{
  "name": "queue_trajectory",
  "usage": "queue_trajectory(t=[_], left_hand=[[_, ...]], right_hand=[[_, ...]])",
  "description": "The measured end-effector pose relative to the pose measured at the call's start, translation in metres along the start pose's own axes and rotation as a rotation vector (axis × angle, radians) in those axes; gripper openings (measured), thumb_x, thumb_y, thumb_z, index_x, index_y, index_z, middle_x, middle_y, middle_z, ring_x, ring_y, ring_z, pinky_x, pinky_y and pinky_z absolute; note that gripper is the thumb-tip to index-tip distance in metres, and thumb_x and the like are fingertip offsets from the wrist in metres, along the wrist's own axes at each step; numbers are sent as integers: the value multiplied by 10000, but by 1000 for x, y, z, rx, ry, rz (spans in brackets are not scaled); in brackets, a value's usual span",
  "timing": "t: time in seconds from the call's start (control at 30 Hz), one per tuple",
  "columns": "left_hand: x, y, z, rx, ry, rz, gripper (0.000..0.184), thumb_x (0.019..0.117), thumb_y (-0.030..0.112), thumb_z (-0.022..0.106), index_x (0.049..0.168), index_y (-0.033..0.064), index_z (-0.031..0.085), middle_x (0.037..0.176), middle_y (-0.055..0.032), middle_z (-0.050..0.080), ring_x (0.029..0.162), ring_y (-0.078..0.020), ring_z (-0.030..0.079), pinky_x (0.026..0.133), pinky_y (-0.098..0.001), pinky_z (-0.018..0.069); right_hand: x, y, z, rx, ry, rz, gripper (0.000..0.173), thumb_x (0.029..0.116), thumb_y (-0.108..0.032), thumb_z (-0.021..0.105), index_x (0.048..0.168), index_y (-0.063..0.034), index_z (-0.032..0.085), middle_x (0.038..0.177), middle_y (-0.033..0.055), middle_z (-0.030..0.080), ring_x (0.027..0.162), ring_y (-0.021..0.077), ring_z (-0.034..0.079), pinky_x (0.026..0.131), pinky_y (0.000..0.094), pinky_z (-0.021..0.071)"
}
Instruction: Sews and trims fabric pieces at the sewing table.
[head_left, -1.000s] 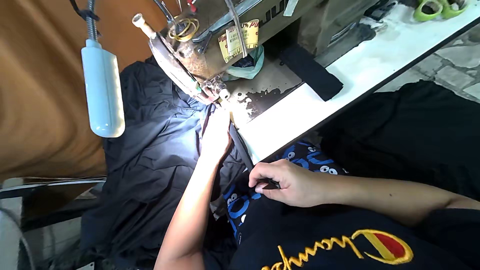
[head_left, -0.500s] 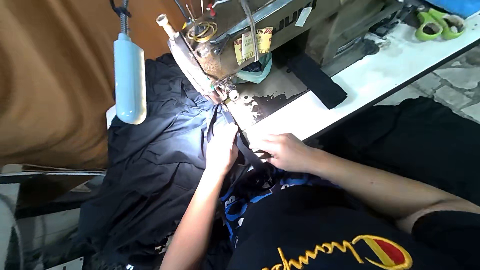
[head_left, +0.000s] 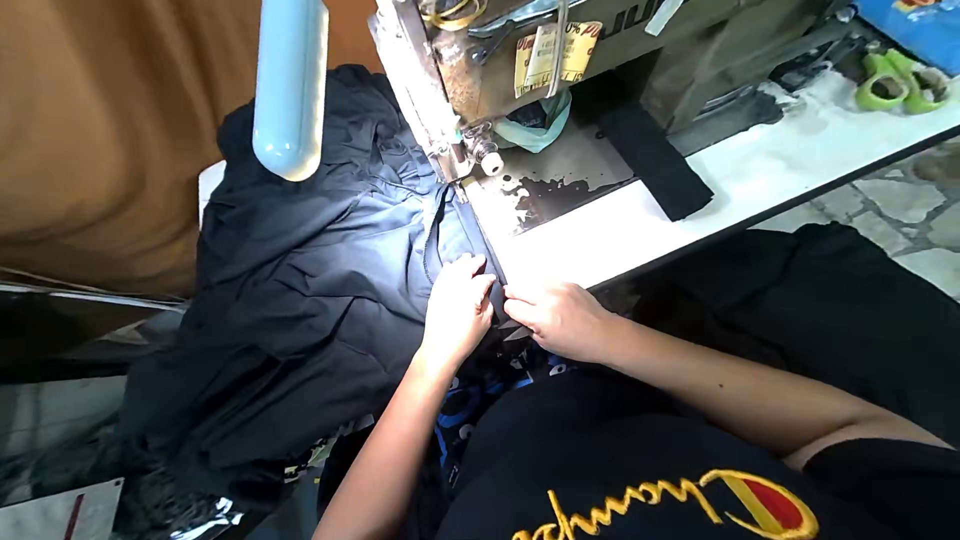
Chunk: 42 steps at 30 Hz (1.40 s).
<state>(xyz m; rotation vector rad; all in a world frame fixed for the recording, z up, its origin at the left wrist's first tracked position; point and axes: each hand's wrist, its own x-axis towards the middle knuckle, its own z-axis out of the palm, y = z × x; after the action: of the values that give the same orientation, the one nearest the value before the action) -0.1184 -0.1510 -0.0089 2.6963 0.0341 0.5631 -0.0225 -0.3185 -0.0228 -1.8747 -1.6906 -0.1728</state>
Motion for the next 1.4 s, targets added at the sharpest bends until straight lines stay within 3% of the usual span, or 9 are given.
queue_trajectory(t=[0.1, 0.5, 0.63, 0.7, 0.87, 0.97, 1.1, 1.2, 1.4], left_hand=[[1, 0, 1, -5, -16, -10, 200, 840, 9, 634, 966, -22, 787, 1232, -222, 709, 1220, -428, 640, 1026, -626, 467], [2, 3, 0, 11, -62, -28, 208, 852, 23, 642, 992, 3, 793, 1260, -216, 701, 1255, -440, 616, 1051, -673, 410], [-2, -1, 2, 51, -68, 45, 264, 851, 35, 619, 1047, 34, 795, 1279, -216, 692, 1257, -455, 613, 1029, -695, 423], [-4, -4, -3, 26, -126, 80, 309, 868, 72, 578, 1089, 46, 792, 1319, -217, 672, 1290, -469, 583, 1039, -701, 408], [13, -18, -17, -113, -146, 55, 323, 909, 158, 491, 866, 36, 787, 1198, -158, 743, 1240, -390, 636, 1045, -596, 442], [39, -39, -12, 11, -183, -9, 356, 953, 246, 559, 1107, -5, 759, 1335, -206, 660, 1304, -410, 575, 1105, -603, 399], [44, -43, -1, 115, -171, -52, 422, 938, 328, 600, 1221, 43, 732, 1427, -198, 599, 1372, -403, 516, 1131, -607, 373], [24, -25, -5, 38, -194, -69, 359, 956, 298, 590, 1168, 68, 765, 1437, -207, 590, 1404, -442, 468, 1141, -672, 304], [-1, -7, 0, -10, -93, -52, 312, 943, 267, 580, 1117, 113, 789, 1362, -209, 644, 1325, -472, 544, 1085, -735, 317]], right_hand=[[-1, -3, -7, 7, -72, 43, 129, 904, -35, 608, 929, -16, 733, 1078, 172, 749, 828, 304, 751, 613, 430, 589], [0, -2, -14, 57, -167, 74, 112, 886, -14, 630, 957, -10, 716, 1042, 181, 717, 738, 311, 714, 558, 438, 558], [8, -4, -26, 131, -327, 196, 159, 892, -13, 648, 1029, -19, 728, 1242, 228, 666, 875, 360, 720, 664, 490, 574], [13, -1, -31, 186, -385, 231, 159, 911, -16, 637, 1038, -13, 732, 1255, 233, 644, 908, 365, 708, 703, 505, 571], [19, 7, -33, 260, -410, 173, 194, 932, 3, 580, 1067, 44, 714, 1355, 199, 646, 1051, 374, 708, 820, 536, 563], [21, 5, -39, 262, -480, 192, 230, 947, 2, 566, 1132, 42, 696, 1408, 200, 606, 1146, 385, 670, 885, 550, 544], [19, 3, -40, 234, -488, 194, 230, 940, 3, 566, 1126, 40, 696, 1464, 193, 573, 1106, 391, 688, 851, 547, 554], [17, 1, -40, 218, -505, 193, 242, 938, 2, 575, 1150, 29, 689, 1491, 184, 554, 1081, 395, 700, 818, 552, 560], [18, 3, -43, 180, -546, 169, 244, 945, 3, 562, 1156, 20, 684, 1486, 167, 562, 1036, 385, 710, 764, 534, 564]])
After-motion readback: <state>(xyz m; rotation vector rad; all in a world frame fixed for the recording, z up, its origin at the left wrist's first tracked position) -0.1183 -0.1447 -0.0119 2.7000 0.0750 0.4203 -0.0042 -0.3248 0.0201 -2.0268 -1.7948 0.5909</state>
